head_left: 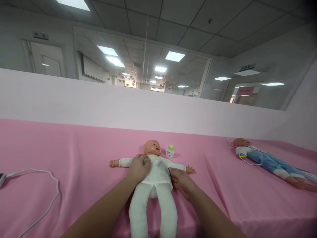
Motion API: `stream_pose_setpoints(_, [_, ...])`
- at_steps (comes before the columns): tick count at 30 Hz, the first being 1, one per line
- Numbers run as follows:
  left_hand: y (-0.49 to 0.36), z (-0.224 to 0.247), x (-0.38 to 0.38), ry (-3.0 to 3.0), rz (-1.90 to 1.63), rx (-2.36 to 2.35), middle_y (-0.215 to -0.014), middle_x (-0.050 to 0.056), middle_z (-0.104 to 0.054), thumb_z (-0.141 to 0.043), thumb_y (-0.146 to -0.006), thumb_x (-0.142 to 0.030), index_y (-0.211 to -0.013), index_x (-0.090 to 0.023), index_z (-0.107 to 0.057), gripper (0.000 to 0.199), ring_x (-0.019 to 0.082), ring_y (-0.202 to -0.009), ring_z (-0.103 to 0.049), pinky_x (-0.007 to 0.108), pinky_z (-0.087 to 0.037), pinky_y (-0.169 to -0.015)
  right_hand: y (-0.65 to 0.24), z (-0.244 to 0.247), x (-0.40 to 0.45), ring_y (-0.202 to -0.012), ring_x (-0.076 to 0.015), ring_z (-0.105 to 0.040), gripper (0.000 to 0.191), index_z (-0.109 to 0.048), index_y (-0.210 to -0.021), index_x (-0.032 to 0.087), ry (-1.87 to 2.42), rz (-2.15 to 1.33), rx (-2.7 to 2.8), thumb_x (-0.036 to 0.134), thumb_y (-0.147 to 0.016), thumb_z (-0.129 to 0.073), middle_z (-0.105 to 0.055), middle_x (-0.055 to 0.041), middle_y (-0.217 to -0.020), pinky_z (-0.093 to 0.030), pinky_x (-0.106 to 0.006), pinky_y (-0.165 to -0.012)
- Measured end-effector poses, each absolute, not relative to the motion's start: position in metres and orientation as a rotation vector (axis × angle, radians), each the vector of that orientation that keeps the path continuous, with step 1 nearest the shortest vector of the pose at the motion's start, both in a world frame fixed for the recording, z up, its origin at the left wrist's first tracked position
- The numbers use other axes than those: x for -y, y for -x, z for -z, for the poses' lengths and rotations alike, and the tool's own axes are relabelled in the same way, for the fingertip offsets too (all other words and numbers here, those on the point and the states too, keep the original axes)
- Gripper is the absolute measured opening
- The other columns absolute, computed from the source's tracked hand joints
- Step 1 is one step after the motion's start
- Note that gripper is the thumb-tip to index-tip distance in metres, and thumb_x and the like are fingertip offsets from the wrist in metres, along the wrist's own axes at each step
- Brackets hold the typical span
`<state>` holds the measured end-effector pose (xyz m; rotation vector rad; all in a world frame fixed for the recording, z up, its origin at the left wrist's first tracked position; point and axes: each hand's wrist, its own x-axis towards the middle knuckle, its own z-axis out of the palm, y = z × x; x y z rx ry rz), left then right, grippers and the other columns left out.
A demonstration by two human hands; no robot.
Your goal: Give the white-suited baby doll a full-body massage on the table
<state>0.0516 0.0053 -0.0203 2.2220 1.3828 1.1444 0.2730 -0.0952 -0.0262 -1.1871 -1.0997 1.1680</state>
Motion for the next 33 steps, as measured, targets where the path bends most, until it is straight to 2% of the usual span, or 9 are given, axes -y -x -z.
stream_pose_setpoints(3, [-0.057, 0.026, -0.009, -2.212, -1.047, -1.338, -0.142, 0.013, -0.063, -0.056, -0.097, -0.046, -0.133, -0.021, -0.068, 0.047, 0.031, -0.13, -0.061, 0.044, -0.045, -0.113, -0.274, 0.018, 0.078, -0.117, -0.0281, -0.072, 0.047, -0.072, -0.11, 0.015, 1.247, -1.349, 0.84, 0.059, -0.091, -0.068, -0.076, -0.0173, -0.119, -0.057, -0.045, -0.103])
stream_pose_setpoints(5, [-0.057, 0.028, -0.011, -2.278, -0.952, -1.333, -0.149, 0.016, -0.059, -0.054, -0.097, -0.049, -0.141, -0.018, -0.064, 0.054, 0.033, -0.136, -0.056, 0.047, -0.041, -0.117, -0.268, 0.014, 0.067, -0.121, -0.0292, -0.07, 0.052, -0.071, -0.111, 0.014, 1.196, -1.403, 0.763, 0.062, -0.093, -0.063, -0.075, -0.0182, -0.121, -0.056, -0.044, -0.105])
stream_pose_setpoints(8, [-0.054, 0.029, -0.012, -2.365, -0.854, -1.317, -0.154, 0.018, -0.054, -0.046, -0.101, -0.047, -0.149, -0.014, -0.057, 0.059, 0.035, -0.144, -0.047, 0.05, -0.034, -0.121, -0.252, 0.012, 0.054, -0.115, -0.0324, -0.073, 0.057, -0.07, -0.118, 0.012, 0.989, -1.609, 0.726, 0.063, -0.096, -0.057, -0.077, -0.0174, -0.115, -0.058, -0.046, -0.102])
stream_pose_setpoints(11, [-0.049, 0.028, -0.011, -2.299, -0.803, -1.323, -0.161, 0.019, -0.046, -0.038, -0.104, -0.051, -0.156, -0.012, -0.048, 0.066, 0.036, -0.15, -0.04, 0.052, -0.03, -0.123, -0.24, 0.017, 0.041, -0.108, -0.0327, -0.075, 0.048, -0.07, -0.121, 0.015, 0.857, -1.678, 0.698, 0.055, -0.096, -0.06, -0.08, -0.0138, -0.108, -0.06, -0.047, -0.099])
stream_pose_setpoints(17, [-0.049, 0.021, -0.002, -2.138, -0.835, -1.281, -0.161, 0.018, -0.045, -0.039, -0.101, -0.064, -0.158, -0.016, -0.046, 0.075, 0.037, -0.149, -0.04, 0.051, -0.032, -0.122, -0.236, 0.031, 0.023, -0.102, -0.0323, -0.077, 0.037, -0.072, -0.115, 0.013, 0.843, -1.626, 0.668, 0.043, -0.094, -0.066, -0.081, -0.0134, -0.104, -0.062, -0.044, -0.095])
stream_pose_setpoints(21, [-0.051, 0.021, 0.003, -2.159, -0.822, -1.27, -0.167, 0.02, -0.035, -0.039, -0.1, -0.065, -0.163, -0.016, -0.038, 0.081, 0.041, -0.153, -0.033, 0.055, -0.028, -0.124, -0.233, 0.031, 0.024, -0.108, -0.0349, -0.076, 0.041, -0.071, -0.118, 0.012, 0.805, -1.68, 0.707, 0.037, -0.087, -0.074, -0.081, -0.0146, -0.106, -0.061, -0.047, -0.096])
stream_pose_setpoints(25, [-0.046, 0.02, 0.001, -2.109, -0.923, -1.171, -0.168, 0.016, -0.036, -0.041, -0.1, -0.066, -0.161, -0.018, -0.044, 0.077, 0.035, -0.156, -0.03, 0.05, -0.025, -0.127, -0.228, 0.03, 0.03, -0.114, -0.0358, -0.074, 0.051, -0.072, -0.119, 0.014, 0.77, -1.544, 0.807, 0.042, -0.078, -0.086, -0.08, -0.0143, -0.108, -0.061, -0.047, -0.097])
stream_pose_setpoints(29, [-0.039, 0.015, -0.001, -2.047, -1.036, -1.048, -0.166, 0.013, -0.04, -0.042, -0.102, -0.063, -0.158, -0.018, -0.049, 0.073, 0.029, -0.156, -0.032, 0.044, -0.024, -0.129, -0.222, 0.025, 0.037, -0.104, -0.0393, -0.076, 0.059, -0.074, -0.112, 0.012, 0.894, -1.285, 0.894, 0.048, -0.07, -0.093, -0.08, -0.0174, -0.106, -0.063, -0.048, -0.09])
stream_pose_setpoints(33, [-0.041, 0.01, 0.002, -1.979, -1.104, -0.972, -0.17, 0.012, -0.032, -0.042, -0.103, -0.058, -0.163, -0.017, -0.04, 0.072, 0.026, -0.159, -0.026, 0.043, -0.017, -0.131, -0.216, 0.004, 0.044, -0.101, -0.0402, -0.077, 0.064, -0.073, -0.117, 0.012, 1.036, -1.009, 1.021, 0.055, -0.071, -0.089, -0.08, -0.0181, -0.109, -0.064, -0.048, -0.084])
